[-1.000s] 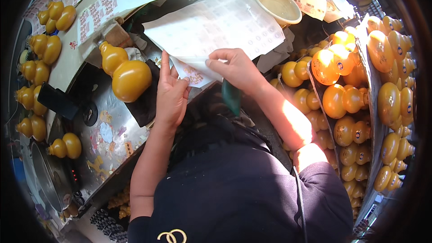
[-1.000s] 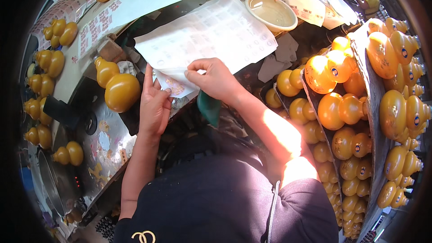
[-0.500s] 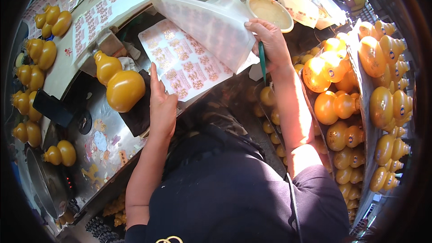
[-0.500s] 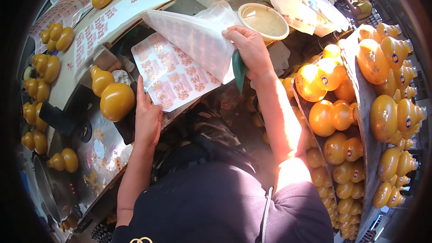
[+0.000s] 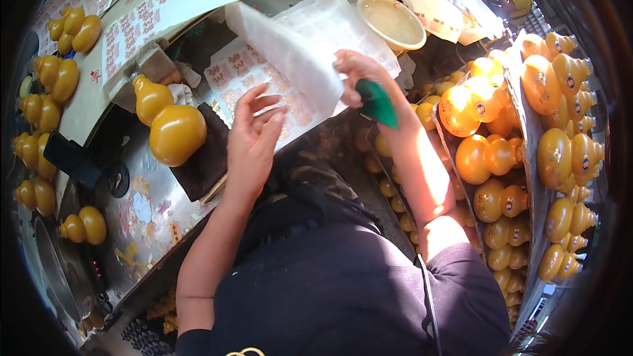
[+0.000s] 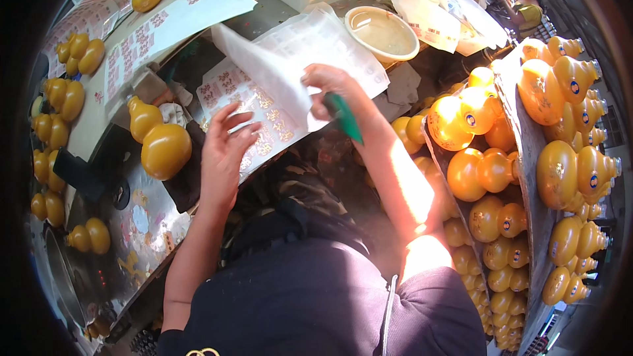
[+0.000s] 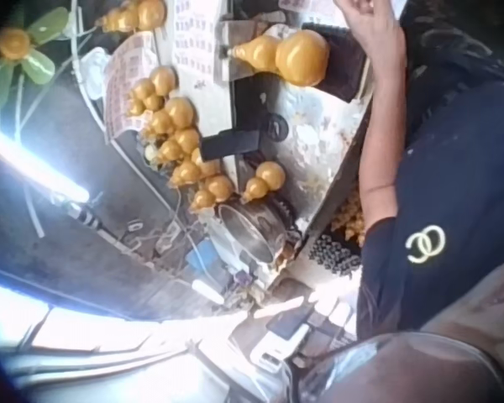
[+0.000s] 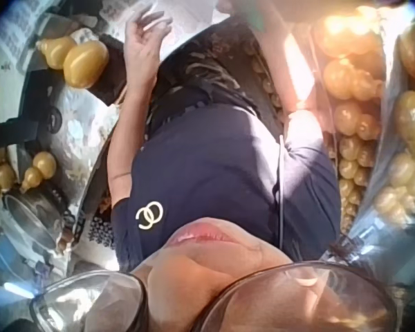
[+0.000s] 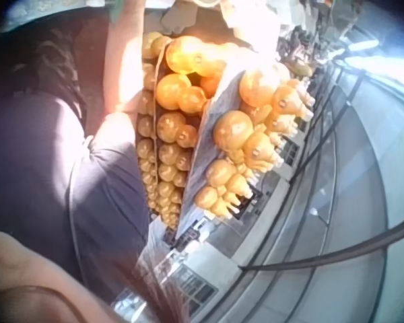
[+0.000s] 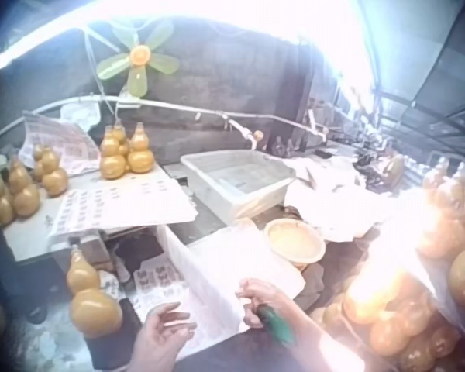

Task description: The person picks up a yellow gourd, applies a sticker to its surface, and smooths it with a green tool. They repeat this process for several gourds, placing each labeled gourd aside on the counter.

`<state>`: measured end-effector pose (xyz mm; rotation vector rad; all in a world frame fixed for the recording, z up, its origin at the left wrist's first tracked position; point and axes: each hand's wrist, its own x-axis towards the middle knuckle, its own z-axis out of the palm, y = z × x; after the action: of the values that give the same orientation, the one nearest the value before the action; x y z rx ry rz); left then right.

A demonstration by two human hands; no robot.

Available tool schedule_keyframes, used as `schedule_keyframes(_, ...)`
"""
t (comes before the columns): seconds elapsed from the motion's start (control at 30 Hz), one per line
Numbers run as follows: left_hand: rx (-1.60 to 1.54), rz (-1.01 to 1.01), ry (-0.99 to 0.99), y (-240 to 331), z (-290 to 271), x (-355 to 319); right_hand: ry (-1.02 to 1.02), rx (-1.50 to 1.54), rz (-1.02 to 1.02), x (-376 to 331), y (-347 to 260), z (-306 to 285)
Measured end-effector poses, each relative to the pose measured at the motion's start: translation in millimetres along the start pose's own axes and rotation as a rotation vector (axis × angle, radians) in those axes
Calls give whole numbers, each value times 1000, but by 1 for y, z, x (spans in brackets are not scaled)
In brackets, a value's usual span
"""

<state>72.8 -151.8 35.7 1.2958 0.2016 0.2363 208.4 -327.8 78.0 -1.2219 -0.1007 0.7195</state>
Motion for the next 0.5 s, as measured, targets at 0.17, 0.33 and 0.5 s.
schedule_keyframes(0.17, -114, -157, -15, -9, 14, 11, -154, -15, 185, 6, 30, 13)
schedule_keyframes(0.33, -108, -160, 56, -17, 6, 8, -158, -121, 212, -1, 31, 22)
schedule_keyframes(0.5, -253, -179, 62, -24, 2, 4, -116, -140, 181, 2, 34, 22)
